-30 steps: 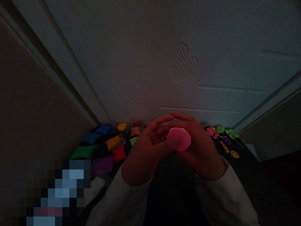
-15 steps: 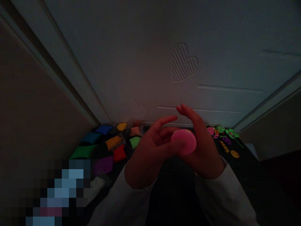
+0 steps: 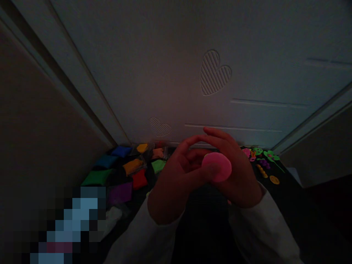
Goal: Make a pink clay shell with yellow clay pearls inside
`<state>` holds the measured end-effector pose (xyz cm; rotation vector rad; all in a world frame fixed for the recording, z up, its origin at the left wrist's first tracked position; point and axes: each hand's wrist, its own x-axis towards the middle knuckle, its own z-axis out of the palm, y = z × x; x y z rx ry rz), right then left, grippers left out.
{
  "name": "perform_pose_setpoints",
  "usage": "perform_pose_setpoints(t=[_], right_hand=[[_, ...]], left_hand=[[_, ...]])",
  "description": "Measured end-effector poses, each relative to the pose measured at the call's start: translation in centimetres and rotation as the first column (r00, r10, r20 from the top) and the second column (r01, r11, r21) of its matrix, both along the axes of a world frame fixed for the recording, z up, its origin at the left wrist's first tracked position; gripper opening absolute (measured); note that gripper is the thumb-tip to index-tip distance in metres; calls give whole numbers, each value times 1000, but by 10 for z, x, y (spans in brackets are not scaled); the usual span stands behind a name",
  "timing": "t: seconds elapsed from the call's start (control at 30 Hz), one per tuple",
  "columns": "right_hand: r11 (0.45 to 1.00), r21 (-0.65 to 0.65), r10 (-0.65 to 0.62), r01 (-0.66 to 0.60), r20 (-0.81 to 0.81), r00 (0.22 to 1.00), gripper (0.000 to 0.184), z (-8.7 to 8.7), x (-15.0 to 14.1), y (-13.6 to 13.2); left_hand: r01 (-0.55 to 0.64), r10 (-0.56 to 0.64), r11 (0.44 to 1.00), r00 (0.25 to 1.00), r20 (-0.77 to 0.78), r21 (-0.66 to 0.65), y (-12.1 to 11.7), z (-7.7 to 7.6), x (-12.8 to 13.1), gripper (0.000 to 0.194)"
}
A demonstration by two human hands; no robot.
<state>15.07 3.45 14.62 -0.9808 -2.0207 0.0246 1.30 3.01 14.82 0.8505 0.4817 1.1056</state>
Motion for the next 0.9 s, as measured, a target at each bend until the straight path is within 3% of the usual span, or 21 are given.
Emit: perform_pose_setpoints(t=[0.2, 0.3, 0.4, 0.5, 0.7, 0.9], right_hand=[[999, -21, 40, -41, -30, 999, 23, 0, -1, 2], [998, -21, 53, -54, -53, 997, 33, -1, -2, 3], [1000, 10, 28, -28, -82, 996, 52, 0, -1, 2], [1000, 14, -10, 11, -73, 997, 47, 0, -1, 0], [999, -8, -35, 35, -41, 999, 42, 1, 0, -1], [997, -26, -67, 66, -23, 998, 60, 5, 7, -1]], left_hand=[[17, -17, 1000, 1000, -2, 0, -1, -1, -1, 57], [-11, 11, 1000, 1000, 26, 1, -1, -1, 1, 54], [-114, 115, 993, 991, 72, -28, 2, -1, 2, 49], [-164, 170, 984, 980, 100, -69, 5, -2, 1, 48], [-139, 151, 986, 979, 134, -93, 6, -2, 1, 37], [-48, 98, 982, 955, 279, -181, 9, -4, 0, 13]])
